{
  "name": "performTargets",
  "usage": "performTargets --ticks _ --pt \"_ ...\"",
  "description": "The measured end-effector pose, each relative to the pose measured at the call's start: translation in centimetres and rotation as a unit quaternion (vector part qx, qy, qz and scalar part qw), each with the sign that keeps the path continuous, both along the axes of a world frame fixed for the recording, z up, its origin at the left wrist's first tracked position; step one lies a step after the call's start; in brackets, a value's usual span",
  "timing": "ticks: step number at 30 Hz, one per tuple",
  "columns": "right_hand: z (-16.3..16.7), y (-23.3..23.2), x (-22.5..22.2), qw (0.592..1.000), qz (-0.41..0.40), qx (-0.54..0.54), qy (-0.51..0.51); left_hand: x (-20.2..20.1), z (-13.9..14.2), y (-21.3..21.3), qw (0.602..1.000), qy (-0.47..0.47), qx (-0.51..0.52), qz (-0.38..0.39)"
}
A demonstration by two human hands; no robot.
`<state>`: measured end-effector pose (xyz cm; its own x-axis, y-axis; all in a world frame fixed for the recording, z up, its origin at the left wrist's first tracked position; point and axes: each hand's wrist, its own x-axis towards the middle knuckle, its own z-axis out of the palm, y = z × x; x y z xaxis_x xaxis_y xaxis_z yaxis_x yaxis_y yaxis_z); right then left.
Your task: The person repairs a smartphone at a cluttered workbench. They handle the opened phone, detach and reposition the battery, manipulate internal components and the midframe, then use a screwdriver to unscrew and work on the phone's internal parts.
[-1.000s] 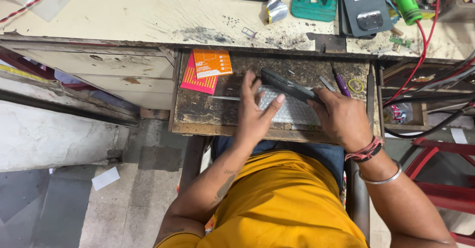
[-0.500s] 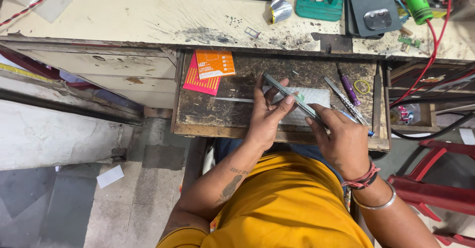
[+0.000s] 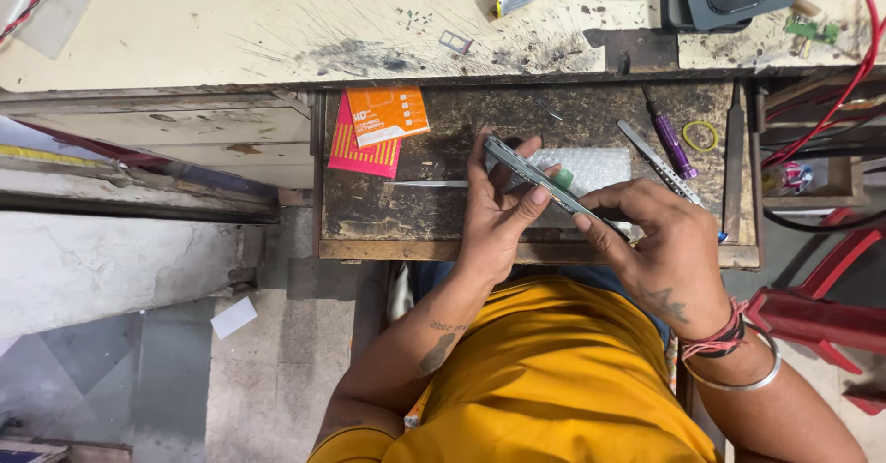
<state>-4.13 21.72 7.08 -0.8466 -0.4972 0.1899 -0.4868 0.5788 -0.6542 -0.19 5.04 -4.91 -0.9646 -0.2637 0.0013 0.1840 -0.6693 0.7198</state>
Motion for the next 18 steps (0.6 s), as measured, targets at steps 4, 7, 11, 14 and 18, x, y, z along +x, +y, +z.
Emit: performTargets --ticks 4,7,11,14,18 --pt "-0.03 -0.11 -0.16 1.0 0.002 -0.022 -0.005 0.0 -0.07 0.1 1.0 0.001 -0.003 0.004" --pt "-0.1 -0.15 -0.1 1.0 -0.004 -0.026 -0.005 -0.06 -0.04 0.23 1.0 -0.004 -0.007 0.009" --pt "-0.06 -0.06 -0.04 1.0 -0.004 -0.021 0.005 -0.03 0.08 0.31 1.0 -0.005 -0.013 0.011" --pt "0.08 -0.01 -0.08 1.0 0.003 -0.017 0.013 -0.06 0.18 0.34 1.0 -0.007 -0.012 0.011" --pt "0.23 -0.25 0.15 1.0 -0.009 -0.019 -0.006 -0.04 0.34 0.29 1.0 -0.006 -0.012 0.016"
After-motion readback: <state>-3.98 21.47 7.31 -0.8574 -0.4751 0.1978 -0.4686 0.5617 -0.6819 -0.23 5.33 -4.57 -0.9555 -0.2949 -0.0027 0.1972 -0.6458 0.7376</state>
